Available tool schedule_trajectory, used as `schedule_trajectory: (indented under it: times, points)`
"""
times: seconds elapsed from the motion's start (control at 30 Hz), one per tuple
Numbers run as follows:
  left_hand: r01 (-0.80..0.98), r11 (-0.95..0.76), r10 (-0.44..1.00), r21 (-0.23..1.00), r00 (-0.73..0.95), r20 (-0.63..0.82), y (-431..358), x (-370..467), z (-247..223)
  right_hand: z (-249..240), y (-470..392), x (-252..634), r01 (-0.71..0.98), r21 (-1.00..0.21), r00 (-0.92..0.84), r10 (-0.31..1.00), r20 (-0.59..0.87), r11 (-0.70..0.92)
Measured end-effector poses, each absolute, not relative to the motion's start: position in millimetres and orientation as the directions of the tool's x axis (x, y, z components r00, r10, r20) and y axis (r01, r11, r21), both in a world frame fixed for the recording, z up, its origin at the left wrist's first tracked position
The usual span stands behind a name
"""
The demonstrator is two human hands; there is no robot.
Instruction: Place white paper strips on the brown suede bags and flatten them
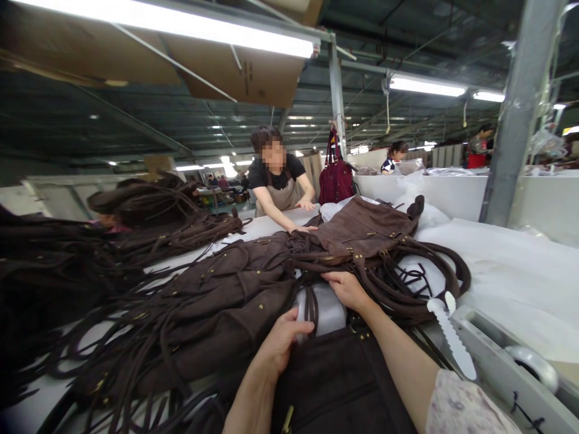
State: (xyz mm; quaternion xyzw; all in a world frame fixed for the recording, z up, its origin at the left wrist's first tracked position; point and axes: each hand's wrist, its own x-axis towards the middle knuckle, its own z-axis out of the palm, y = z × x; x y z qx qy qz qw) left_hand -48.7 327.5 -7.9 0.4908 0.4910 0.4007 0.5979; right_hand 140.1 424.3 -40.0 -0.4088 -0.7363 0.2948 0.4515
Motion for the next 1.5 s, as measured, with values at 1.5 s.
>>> schedule_trajectory:
  times: [1.5]
  points:
    - [0.345,0.037,0.979,0.938,0.176,-0.104,282,-129,103,26,391,167,0.776,-0.631,-0.205,0.943,-0.262,-0.006]
